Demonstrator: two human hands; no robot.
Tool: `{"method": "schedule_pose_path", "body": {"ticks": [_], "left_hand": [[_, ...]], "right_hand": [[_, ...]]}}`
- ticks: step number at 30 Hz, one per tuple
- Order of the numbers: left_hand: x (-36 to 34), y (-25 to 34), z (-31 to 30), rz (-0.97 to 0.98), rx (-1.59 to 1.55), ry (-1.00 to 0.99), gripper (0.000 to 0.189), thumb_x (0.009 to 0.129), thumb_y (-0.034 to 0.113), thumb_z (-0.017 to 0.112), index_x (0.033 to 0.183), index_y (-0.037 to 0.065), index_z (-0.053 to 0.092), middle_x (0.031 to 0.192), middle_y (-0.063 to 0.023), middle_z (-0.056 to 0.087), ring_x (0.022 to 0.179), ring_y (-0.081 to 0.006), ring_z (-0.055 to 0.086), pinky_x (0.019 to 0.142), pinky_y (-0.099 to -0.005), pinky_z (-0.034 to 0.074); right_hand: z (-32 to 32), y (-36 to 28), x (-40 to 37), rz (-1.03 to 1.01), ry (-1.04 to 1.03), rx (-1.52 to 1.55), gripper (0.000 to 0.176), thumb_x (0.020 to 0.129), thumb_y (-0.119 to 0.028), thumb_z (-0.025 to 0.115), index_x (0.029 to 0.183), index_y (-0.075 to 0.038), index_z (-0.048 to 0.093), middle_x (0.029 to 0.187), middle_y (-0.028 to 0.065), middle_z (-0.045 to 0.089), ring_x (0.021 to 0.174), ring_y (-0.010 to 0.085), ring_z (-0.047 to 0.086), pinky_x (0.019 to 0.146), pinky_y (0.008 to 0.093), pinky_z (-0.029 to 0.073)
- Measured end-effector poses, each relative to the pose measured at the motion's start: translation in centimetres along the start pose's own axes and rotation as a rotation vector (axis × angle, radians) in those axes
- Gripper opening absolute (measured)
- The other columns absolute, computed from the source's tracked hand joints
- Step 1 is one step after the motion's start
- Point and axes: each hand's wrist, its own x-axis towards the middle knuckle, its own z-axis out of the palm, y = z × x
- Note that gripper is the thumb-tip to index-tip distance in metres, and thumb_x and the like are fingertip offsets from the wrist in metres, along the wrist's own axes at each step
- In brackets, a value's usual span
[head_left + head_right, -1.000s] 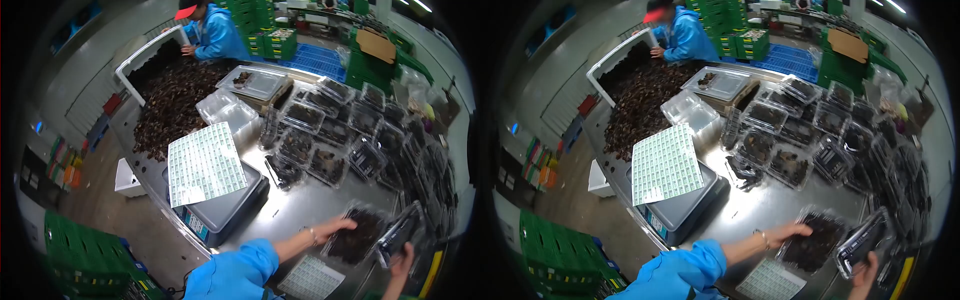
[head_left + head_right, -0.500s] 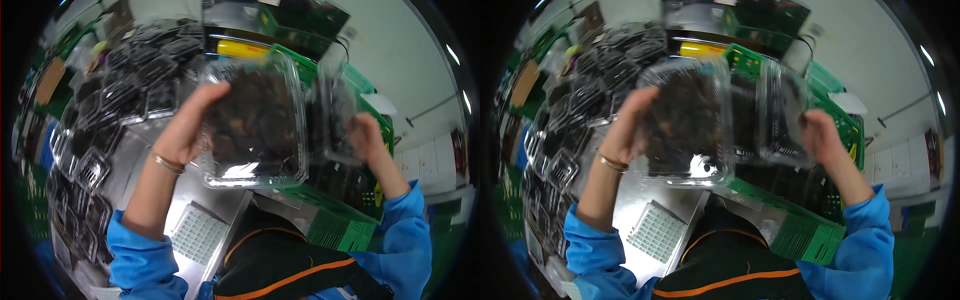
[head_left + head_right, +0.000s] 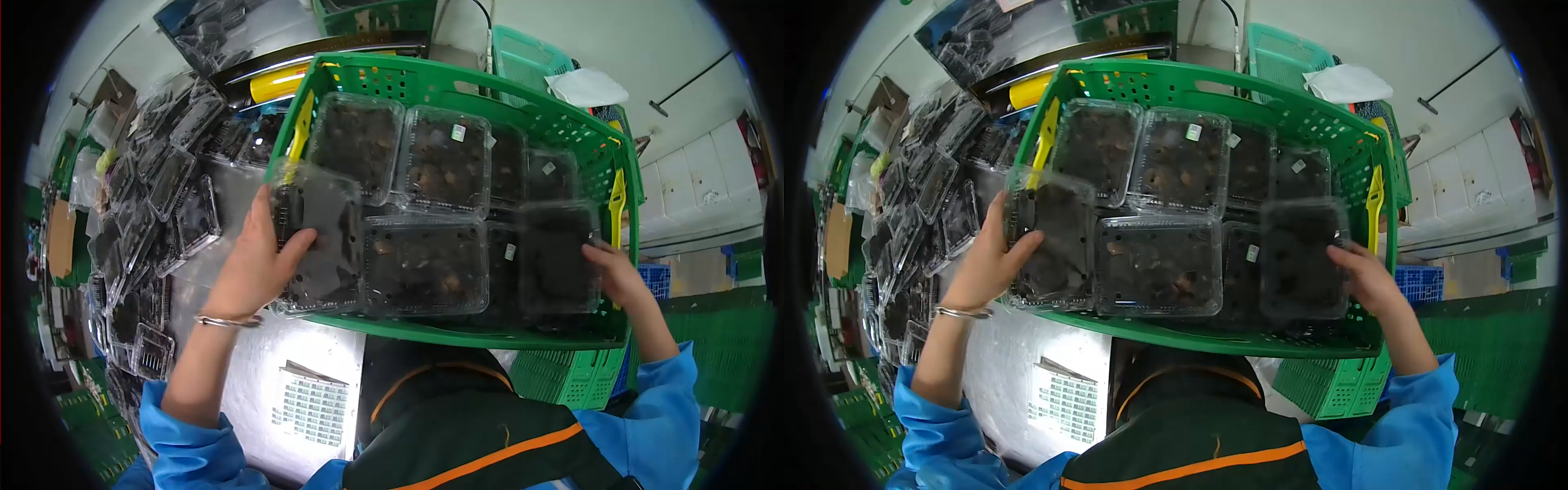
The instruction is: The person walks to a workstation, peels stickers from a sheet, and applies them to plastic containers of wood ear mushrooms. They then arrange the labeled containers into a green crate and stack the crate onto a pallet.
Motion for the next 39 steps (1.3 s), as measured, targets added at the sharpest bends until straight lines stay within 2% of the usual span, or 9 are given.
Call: {"method": "schedule_pose_path", "body": {"ticks": [3, 7, 11, 15, 24, 27, 32, 36, 39], "left_hand": [[1.0, -0.9, 1.8, -0.089, -0.326, -0.195, 0.071, 0.079, 0.030, 0.061, 0.127, -0.010, 0.028, 0.117, -0.0304, 0.046, 0.110, -0.0362, 0.048, 0.092, -0.0360, 0.037], [0.3, -0.8, 3.1, -0.245, -0.039, -0.250, 0.059, 0.078, 0.016, 0.061, 0.125, -0.007, 0.033, 0.115, -0.0272, 0.048, 0.108, -0.0384, 0.047, 0.091, -0.0369, 0.038], [1.0, 4.4, 3.9, 0.490, 0.297, -0.019, 0.058, 0.076, 0.020, 0.063, 0.127, 0.007, 0.037, 0.124, -0.0162, 0.045, 0.115, -0.0357, 0.040, 0.096, -0.0406, 0.032], [0.7, 3.6, 7.1, 0.394, 0.435, -0.130, 0.057, 0.078, 0.026, 0.061, 0.128, 0.007, 0.039, 0.132, -0.0131, 0.039, 0.120, -0.0341, 0.035, 0.100, -0.0414, 0.027], [0.2, 7.3, 4.3, 0.324, -0.041, 0.108, 0.041, 0.075, 0.013, 0.064, 0.113, 0.003, 0.051, 0.111, -0.0174, 0.053, 0.104, -0.0319, 0.049, 0.089, -0.0362, 0.038], [-0.7, 10.4, 5.6, 0.535, 0.003, -0.176, 0.049, 0.074, 0.030, 0.065, 0.116, 0.008, 0.052, 0.120, -0.0145, 0.048, 0.112, -0.0325, 0.042, 0.095, -0.0423, 0.031], [-2.1, 10.0, 5.7, 0.458, 0.159, -0.392, 0.059, 0.075, 0.046, 0.058, 0.122, 0.012, 0.047, 0.129, -0.0130, 0.040, 0.121, -0.0330, 0.033, 0.100, -0.0481, 0.022], [-2.1, 9.5, 7.2, 0.485, 0.244, -0.435, 0.067, 0.076, 0.046, 0.056, 0.131, 0.013, 0.036, 0.138, -0.0124, 0.028, 0.128, -0.0323, 0.024, 0.101, -0.0515, 0.018], [-0.9, 8.1, 9.4, 0.488, 0.275, -0.442, 0.064, 0.076, 0.040, 0.059, 0.129, 0.013, 0.038, 0.139, -0.0116, 0.027, 0.129, -0.0326, 0.022, 0.099, -0.0521, 0.022]], "right_hand": [[1.5, -0.6, -1.3, 0.050, -0.122, -0.027, 0.051, 0.079, -0.026, 0.062, 0.121, -0.003, 0.044, 0.113, 0.0047, 0.051, 0.104, 0.0175, 0.048, 0.082, 0.0330, 0.041], [4.3, -2.9, -1.1, -1.153, 0.265, -1.134, 0.048, 0.079, -0.026, 0.060, 0.117, 0.000, 0.046, 0.110, 0.0133, 0.053, 0.101, 0.0311, 0.050, 0.090, 0.0375, 0.036], [10.5, -4.6, 2.2, -1.128, -0.347, -1.169, 0.045, 0.074, -0.033, 0.064, 0.103, 0.001, 0.053, 0.099, 0.0167, 0.057, 0.098, 0.0315, 0.051, 0.088, 0.0405, 0.035], [13.8, -4.9, 4.9, -0.924, -0.566, -1.303, 0.048, 0.071, -0.037, 0.069, 0.097, 0.000, 0.053, 0.088, 0.0127, 0.056, 0.086, 0.0256, 0.052, 0.076, 0.0339, 0.039], [11.5, -4.3, -1.3, 0.063, -0.424, -0.190, 0.062, 0.077, -0.044, 0.063, 0.110, 0.005, 0.044, 0.091, 0.0085, 0.056, 0.076, 0.0185, 0.056, 0.066, 0.0288, 0.048], [11.0, -6.9, -2.2, 0.216, -0.982, -0.785, 0.049, 0.084, -0.046, 0.052, 0.093, 0.002, 0.059, 0.081, 0.0077, 0.062, 0.070, 0.0168, 0.062, 0.060, 0.0231, 0.048], [2.0, -6.5, 0.1, -0.705, 0.157, -1.106, 0.045, 0.084, -0.031, 0.056, 0.111, 0.003, 0.048, 0.079, 0.0150, 0.060, 0.076, 0.0200, 0.060, 0.064, 0.0284, 0.045], [0.3, -0.5, 0.8, -0.052, -0.023, -0.662, 0.081, 0.080, -0.033, 0.061, 0.137, -0.003, 0.012, 0.094, 0.0176, 0.056, 0.078, 0.0195, 0.056, 0.065, 0.0275, 0.047], [3.2, -0.5, 0.6, -0.147, -0.117, -0.149, 0.068, 0.082, -0.023, 0.059, 0.135, -0.005, 0.019, 0.107, 0.0153, 0.047, 0.087, 0.0210, 0.053, 0.064, 0.0318, 0.051]]}}
